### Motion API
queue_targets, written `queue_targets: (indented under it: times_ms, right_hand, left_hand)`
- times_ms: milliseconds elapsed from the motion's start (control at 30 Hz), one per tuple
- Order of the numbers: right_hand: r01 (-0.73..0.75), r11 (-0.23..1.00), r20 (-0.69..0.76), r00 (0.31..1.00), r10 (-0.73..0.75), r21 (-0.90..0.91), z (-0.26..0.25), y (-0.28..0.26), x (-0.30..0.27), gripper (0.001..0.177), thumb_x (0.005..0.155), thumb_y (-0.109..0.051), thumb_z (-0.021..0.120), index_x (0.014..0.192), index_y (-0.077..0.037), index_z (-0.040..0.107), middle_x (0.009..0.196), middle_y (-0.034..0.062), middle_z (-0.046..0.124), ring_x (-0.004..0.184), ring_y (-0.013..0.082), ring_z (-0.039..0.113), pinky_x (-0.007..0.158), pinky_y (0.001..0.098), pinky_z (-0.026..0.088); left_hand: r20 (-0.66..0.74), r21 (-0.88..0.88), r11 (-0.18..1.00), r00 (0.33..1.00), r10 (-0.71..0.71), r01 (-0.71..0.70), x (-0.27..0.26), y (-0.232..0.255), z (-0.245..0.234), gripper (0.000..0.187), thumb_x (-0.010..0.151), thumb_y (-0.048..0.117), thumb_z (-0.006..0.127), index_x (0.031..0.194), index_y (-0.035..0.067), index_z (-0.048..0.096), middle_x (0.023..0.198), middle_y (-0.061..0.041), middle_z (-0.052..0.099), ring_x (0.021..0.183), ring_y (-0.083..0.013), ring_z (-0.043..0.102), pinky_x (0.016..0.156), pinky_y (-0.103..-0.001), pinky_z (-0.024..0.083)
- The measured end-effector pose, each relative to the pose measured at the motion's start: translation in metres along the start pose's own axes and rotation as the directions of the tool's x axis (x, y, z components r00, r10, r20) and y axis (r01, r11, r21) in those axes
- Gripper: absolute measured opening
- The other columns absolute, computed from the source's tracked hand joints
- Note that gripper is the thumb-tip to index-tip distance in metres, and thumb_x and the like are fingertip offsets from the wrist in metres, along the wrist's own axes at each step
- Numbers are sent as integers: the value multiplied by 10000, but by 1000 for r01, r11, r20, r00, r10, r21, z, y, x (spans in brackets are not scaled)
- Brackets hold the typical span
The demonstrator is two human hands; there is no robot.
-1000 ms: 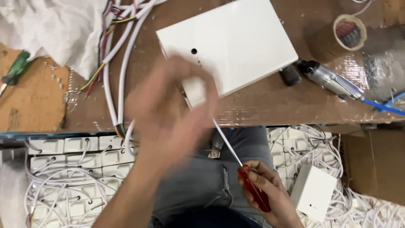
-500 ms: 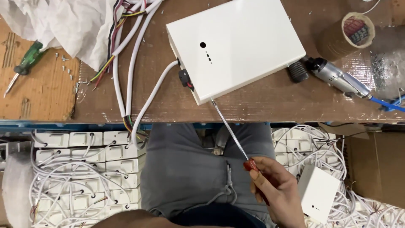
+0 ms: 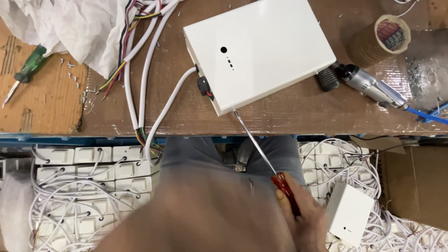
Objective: Assembling a white electrical box by securing components with screws using manual and pneumatic screwdrivers.
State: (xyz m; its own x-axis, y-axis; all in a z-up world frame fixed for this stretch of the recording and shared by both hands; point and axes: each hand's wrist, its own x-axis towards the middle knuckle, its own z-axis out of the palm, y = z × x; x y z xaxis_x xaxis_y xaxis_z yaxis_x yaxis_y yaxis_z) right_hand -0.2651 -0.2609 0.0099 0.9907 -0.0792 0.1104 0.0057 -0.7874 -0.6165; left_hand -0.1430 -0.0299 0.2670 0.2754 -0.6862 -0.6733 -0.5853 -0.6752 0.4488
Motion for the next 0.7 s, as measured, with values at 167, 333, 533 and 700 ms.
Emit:
queue_targets:
  times_ms: [167, 333, 533, 700]
  right_hand:
    - [111, 980, 17, 994, -109, -165, -6, -19, 8, 468, 827, -105, 743, 1285, -53, 663, 917, 108, 770, 467, 165, 654, 395, 294, 512]
    - [182, 924, 7, 982, -191, -335, 4, -4, 5, 491, 854, -178, 724, 1334, -116, 640, 877, 58, 746, 447, 178, 626, 406, 315, 498]
    - [211, 945, -18, 975, -222, -251, 4, -21, 9, 434, 812, -91, 769, 1242, -88, 713, 734, 36, 720, 413, 116, 558, 385, 274, 446]
    - [-244, 962, 101, 967, 233, 120, 0, -32, 6, 402, 818, -95, 736, 1220, -96, 732, 989, 90, 842, 721, 157, 791, 658, 268, 604]
  left_hand:
    - [-932, -124, 890, -257, -256, -439, 93, -164, 34, 187, 965, 25, 742, 1112, -7, 631, 991, -108, 665, 846, -203, 601, 753, -312, 500]
    - [-909, -388, 915, -119, -400, -108, 169, -239, 24, 572, 934, 479, 814, 1210, -7, 691, 554, 9, 587, 389, -78, 519, 335, -229, 470]
    - [-876, -288, 955, -384, -291, -67, 175, -224, 24, 337, 815, 194, 881, 985, -49, 721, 875, -149, 725, 612, -197, 702, 529, -288, 590]
    - [-873, -236, 965, -413, -261, -110, 174, -221, 22, 278, 795, 112, 881, 968, -29, 715, 841, -144, 724, 537, -175, 686, 429, -262, 570]
